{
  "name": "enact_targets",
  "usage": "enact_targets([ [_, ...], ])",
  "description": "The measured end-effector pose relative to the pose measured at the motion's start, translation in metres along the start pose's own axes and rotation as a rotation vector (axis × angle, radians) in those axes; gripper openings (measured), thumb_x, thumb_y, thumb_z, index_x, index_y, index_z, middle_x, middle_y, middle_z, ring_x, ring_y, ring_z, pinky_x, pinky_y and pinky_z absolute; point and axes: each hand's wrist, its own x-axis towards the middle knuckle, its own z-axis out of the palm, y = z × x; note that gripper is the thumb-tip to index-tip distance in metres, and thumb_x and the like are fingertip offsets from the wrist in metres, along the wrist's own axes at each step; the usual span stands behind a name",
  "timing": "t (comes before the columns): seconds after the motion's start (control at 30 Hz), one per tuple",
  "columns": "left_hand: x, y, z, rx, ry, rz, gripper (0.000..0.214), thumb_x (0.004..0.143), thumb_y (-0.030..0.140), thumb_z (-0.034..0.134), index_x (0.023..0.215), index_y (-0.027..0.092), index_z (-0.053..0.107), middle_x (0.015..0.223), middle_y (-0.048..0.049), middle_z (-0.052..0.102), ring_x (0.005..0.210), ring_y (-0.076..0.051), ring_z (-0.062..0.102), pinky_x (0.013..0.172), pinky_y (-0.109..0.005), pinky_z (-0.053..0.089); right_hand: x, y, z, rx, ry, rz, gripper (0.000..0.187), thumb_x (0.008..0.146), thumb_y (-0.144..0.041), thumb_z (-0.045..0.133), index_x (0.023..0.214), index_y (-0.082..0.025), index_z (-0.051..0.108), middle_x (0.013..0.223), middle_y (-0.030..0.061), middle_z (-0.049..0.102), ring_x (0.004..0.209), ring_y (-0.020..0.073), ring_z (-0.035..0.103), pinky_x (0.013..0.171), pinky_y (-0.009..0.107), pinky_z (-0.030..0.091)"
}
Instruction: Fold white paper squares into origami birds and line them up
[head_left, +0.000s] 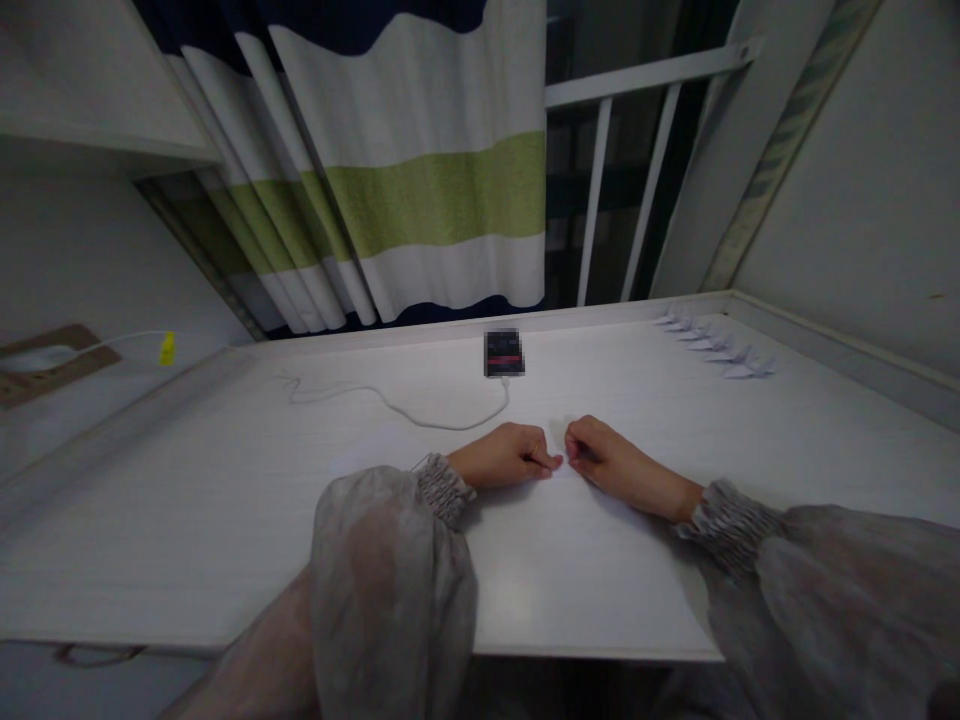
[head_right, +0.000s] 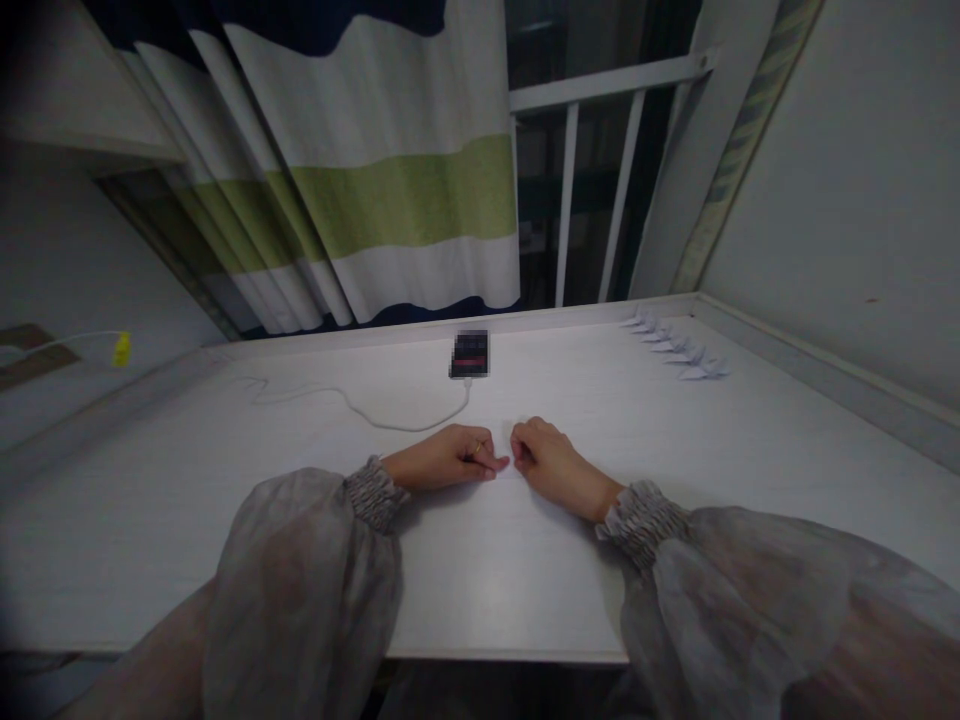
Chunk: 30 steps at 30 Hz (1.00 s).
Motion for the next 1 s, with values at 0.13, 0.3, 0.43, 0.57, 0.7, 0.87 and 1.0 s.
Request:
enact_targets([
  [0.13,0.0,-0.002,0.001,0.011,0.021,-0.033,0.015,0.073,0.026,0.055,0.077,0.015,0.065,0.071,0.0004,0.05,0.065,-0.008,0.046,0.061,-0.019,0.034,0.001,0.003,0.0,0.032,0.006,-0.021,0.013,0.062,-0.005,0.046,0.062,-0.018,0.043,0.071,0.0024,0.047,0.068,0.0141,0.044,0.063,0.026,0.038],
  [0.3,0.0,-0.002,0.001,0.045,0.017,-0.036,0.016,0.073,0.025,0.055,0.082,0.017,0.066,0.072,0.0005,0.049,0.064,-0.007,0.044,0.06,-0.018,0.033,0.002,0.007,-0.003,0.126,-0.011,-0.004,0.013,0.06,-0.005,0.044,0.062,-0.018,0.043,0.069,0.0004,0.047,0.066,0.0131,0.045,0.062,0.025,0.038],
  [0.43,-0.001,-0.001,0.001,0.055,0.02,-0.042,0.018,0.073,0.024,0.055,0.085,0.017,0.066,0.074,-0.0003,0.05,0.064,-0.008,0.044,0.06,-0.019,0.034,0.001,0.014,-0.006,0.329,-0.04,0.07,0.011,0.063,-0.009,0.044,0.069,-0.017,0.047,0.069,0.0,0.05,0.067,0.0127,0.047,0.064,0.026,0.038],
  [0.57,-0.001,-0.001,0.001,0.044,0.027,-0.021,0.019,0.074,0.026,0.054,0.085,0.017,0.067,0.074,-0.0008,0.051,0.065,-0.008,0.046,0.061,-0.019,0.035,0.001,0.013,-0.004,0.47,0.021,0.116,0.005,0.07,-0.019,0.044,0.072,-0.016,0.047,0.067,-0.0007,0.048,0.063,0.0117,0.045,0.06,0.025,0.037],
  [0.7,0.0,-0.002,0.002,0.017,0.051,-0.034,0.017,0.073,0.025,0.056,0.081,0.016,0.068,0.073,-0.0005,0.052,0.067,-0.008,0.047,0.062,-0.018,0.035,0.001,0.007,0.003,0.317,0.055,0.058,0.011,0.071,-0.026,0.05,0.077,-0.016,0.047,0.07,0.0002,0.048,0.065,0.0128,0.044,0.06,0.026,0.037],
  [0.87,0.0,-0.004,0.003,-0.014,0.071,-0.055,0.015,0.071,0.024,0.058,0.078,0.016,0.068,0.071,0.0001,0.053,0.067,-0.008,0.048,0.062,-0.018,0.036,0.004,0.004,0.004,0.112,0.075,-0.001,0.01,0.069,-0.02,0.055,0.077,-0.015,0.05,0.076,0.0036,0.05,0.069,0.0143,0.046,0.065,0.027,0.038],
  [1.0,0.0,-0.005,0.004,-0.034,0.08,-0.055,0.013,0.07,0.024,0.059,0.076,0.016,0.068,0.071,0.0004,0.053,0.067,-0.008,0.048,0.062,-0.018,0.036,0.005,0.007,0.003,0.109,0.048,0.028,0.012,0.065,-0.009,0.053,0.076,-0.016,0.052,0.075,0.0027,0.051,0.069,0.0139,0.048,0.066,0.027,0.039],
])
